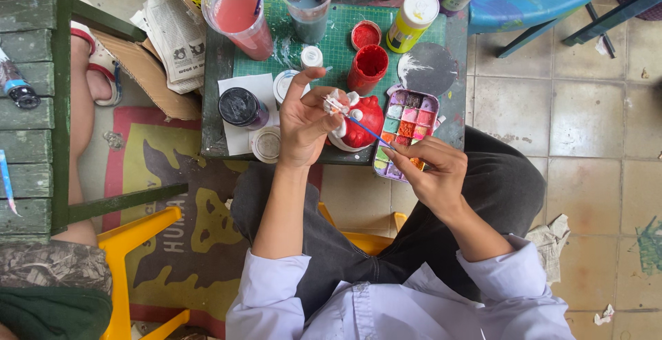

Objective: The person sits at a low table and paints a red ceramic figurine with white paint using a small brush, holding the figurine steady with one hand while brushing white details onto its face and body. They dip the brush into a cup of pink liquid and into a palette of pigment pans between strokes and continue painting white details on the figurine.

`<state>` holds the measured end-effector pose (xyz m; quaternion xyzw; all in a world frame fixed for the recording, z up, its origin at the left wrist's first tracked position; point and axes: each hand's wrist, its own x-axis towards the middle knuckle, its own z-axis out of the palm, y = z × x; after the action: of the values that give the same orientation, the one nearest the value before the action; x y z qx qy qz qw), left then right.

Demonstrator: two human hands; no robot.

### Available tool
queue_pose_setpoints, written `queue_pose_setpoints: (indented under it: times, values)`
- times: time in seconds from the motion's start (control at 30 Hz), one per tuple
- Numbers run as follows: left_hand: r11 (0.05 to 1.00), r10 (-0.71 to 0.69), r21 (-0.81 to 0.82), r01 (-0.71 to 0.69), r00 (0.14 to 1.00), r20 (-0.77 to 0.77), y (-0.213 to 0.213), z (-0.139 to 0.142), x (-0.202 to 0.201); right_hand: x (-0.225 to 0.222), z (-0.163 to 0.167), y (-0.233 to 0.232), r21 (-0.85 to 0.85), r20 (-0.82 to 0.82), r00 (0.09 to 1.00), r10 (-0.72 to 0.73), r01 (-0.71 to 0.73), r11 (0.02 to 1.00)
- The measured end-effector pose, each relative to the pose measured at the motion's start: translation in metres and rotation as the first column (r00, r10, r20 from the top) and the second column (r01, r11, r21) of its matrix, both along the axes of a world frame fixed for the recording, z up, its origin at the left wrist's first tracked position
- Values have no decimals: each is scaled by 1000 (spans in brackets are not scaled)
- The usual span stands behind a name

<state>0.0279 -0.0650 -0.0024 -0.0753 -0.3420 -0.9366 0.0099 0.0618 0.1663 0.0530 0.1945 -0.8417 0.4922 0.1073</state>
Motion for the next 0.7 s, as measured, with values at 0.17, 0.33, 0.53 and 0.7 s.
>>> queue_pose_setpoints:
  times: [0.17, 0.33, 0.53, 0.7]
  values:
    - [999, -6, 41, 6, 1000, 7, 9, -2, -1, 1, 0, -1, 72, -96, 994, 45, -38, 997]
    - [996, 38, 78, -37, 999, -13, -2, -3, -2, 5, -3, 6, -8, 104, 993, 51, -51, 999]
    - [995, 44, 87, -41, 998, -37, -7, -2, -1, 10, -16, 18, -239, 461, 881, 110, 4, 971]
    - [997, 37, 66, -34, 999, -39, -7, -4, 1, 7, -30, 31, -350, 600, 773, 205, 24, 936]
